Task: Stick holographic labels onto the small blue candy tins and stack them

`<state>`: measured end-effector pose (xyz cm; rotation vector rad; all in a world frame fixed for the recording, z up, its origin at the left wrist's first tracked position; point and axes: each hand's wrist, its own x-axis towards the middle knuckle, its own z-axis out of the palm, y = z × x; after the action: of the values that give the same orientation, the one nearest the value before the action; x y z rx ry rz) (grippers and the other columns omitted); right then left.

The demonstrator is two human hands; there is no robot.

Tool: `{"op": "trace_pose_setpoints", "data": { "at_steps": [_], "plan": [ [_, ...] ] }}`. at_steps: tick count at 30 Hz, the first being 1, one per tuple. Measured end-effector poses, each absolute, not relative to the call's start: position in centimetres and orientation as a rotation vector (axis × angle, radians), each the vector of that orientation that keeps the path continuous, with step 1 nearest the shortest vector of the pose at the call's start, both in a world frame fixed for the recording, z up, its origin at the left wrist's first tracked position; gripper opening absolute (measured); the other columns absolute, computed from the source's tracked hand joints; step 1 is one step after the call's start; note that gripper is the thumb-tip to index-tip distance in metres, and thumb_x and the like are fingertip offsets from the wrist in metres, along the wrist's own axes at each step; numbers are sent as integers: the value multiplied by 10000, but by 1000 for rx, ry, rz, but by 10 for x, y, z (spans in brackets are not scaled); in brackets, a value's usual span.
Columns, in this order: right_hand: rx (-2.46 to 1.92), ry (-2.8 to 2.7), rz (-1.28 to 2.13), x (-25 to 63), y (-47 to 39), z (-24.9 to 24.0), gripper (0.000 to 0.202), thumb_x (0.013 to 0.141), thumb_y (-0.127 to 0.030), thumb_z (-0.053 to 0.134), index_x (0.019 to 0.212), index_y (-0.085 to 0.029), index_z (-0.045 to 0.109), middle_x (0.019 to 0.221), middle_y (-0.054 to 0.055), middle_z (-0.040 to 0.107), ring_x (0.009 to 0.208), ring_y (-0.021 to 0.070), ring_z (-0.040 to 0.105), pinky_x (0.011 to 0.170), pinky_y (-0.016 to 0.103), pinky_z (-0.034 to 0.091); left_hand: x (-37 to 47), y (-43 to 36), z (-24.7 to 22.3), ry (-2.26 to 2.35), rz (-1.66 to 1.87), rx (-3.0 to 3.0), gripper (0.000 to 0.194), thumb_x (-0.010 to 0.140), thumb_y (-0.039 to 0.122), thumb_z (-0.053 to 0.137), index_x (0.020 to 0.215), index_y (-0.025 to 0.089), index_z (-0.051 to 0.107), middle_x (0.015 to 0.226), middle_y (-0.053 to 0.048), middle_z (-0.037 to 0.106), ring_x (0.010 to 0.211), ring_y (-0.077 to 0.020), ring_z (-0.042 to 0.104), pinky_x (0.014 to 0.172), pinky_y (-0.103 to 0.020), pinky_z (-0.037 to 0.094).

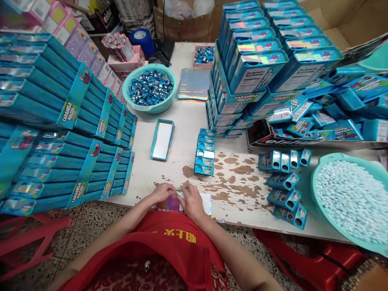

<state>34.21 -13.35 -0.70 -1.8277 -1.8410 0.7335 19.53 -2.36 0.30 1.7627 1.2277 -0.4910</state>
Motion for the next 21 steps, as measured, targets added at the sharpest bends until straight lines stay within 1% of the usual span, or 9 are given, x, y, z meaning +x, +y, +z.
{"op": "trace_pose_setpoints", "data": {
  "at_steps": [3,6,8,11,13,15,17,19,21],
  "plan": [
    [-1839,-2060,823,336,-126,-13,302,824,-275,575,1105,-171,602,984,117,588,878,239,542,750,357,459,194,-25,0,1247,-509,1749,219,722,210,503,797,178,706,756,-8,687,729,-143,579,600,-216,356],
    [-1809,-2171,871,335,-125,-14,290,814,-223,586,1102,-189,599,1056,103,600,929,235,546,768,338,445,193,-26,-3,1277,-510,1731,222,716,204,508,805,171,709,763,-22,688,740,-155,583,610,-224,363],
    [-1817,-2190,861,336,-125,-13,259,807,-230,600,1064,-198,613,1078,93,604,948,239,541,767,337,432,194,-26,-5,1283,-504,1722,223,709,190,510,804,170,710,771,-27,690,753,-161,588,624,-229,371],
    [-1885,-2162,811,334,-120,-8,127,829,-259,582,917,-197,649,985,83,633,920,240,546,753,343,408,196,-25,-8,1278,-485,1716,220,702,168,508,793,174,709,792,-28,695,775,-164,593,649,-233,385],
    [-1895,-2116,827,333,-117,-3,94,837,-237,568,823,-197,651,881,71,646,879,230,558,742,337,398,197,-25,-9,1286,-471,1714,210,707,175,513,786,176,707,805,-33,697,796,-173,597,675,-242,398],
    [-1869,-1981,924,333,-116,4,87,820,-205,582,754,-197,640,792,49,645,810,207,572,722,315,399,197,-26,-9,1295,-452,1716,195,718,191,520,780,172,704,821,-46,698,828,-190,599,722,-263,412],
    [-1833,-1731,1065,336,-116,15,95,801,-204,597,710,-196,621,724,25,638,722,176,576,683,284,407,195,-26,-6,1297,-411,1737,215,762,228,496,808,173,698,875,-56,695,892,-202,593,796,-287,414],
    [-1796,-1433,1183,342,-115,28,115,797,-239,596,692,-194,606,675,6,631,645,151,567,636,260,414,193,-28,1,1249,-194,1713,291,833,294,424,895,177,684,986,-63,678,985,-199,570,881,-301,398],
    [-1759,-1184,1227,348,-114,40,143,782,-292,605,679,-193,598,647,-3,626,607,143,556,604,251,417,193,-31,10,1092,96,1541,371,872,383,371,1025,178,639,1081,-68,648,1043,-191,549,918,-306,390]
  ]
}}
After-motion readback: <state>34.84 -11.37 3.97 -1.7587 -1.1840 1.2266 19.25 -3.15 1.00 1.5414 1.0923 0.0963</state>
